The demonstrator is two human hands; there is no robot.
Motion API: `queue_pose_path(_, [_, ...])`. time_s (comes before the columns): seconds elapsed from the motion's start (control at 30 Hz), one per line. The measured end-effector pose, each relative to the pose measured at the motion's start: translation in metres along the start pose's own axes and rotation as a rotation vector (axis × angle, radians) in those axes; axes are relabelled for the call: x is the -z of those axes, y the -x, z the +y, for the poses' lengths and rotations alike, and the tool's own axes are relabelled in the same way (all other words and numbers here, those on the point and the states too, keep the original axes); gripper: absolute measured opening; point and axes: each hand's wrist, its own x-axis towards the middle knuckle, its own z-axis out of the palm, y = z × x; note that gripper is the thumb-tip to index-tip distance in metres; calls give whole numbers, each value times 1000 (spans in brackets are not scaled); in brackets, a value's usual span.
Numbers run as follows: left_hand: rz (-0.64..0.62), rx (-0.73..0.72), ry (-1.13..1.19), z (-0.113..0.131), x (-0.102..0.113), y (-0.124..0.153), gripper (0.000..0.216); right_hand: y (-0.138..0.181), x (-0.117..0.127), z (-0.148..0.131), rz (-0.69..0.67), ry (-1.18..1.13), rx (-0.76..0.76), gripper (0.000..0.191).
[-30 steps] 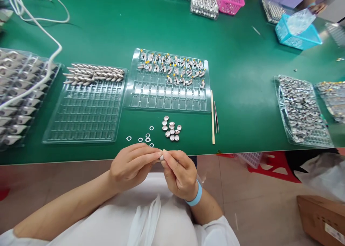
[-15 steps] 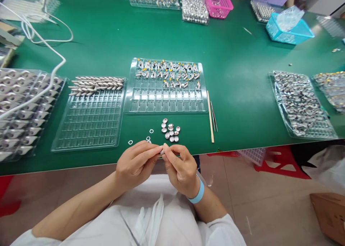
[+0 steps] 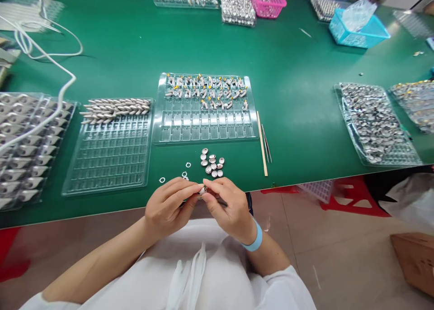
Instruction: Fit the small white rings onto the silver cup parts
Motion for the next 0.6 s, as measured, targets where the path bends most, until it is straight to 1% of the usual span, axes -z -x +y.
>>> queue_pose_path(0.1, [-11,6,-4,1,0,2,25,-1,2,0,-51,51,50,33])
queue_pose_path(0.2, [-14,11,-32,1,-1,4,25,-2,2,0,-48,108,111,35])
queue_pose_path(0.4, [-4,22,-73,1,-3,9,29,-4,-2,-2,-57,161,99,29])
queue_pose_path(0.6, [-32,33,-82,0,-1,12,37,-2,-4,1,-5,172,132,33])
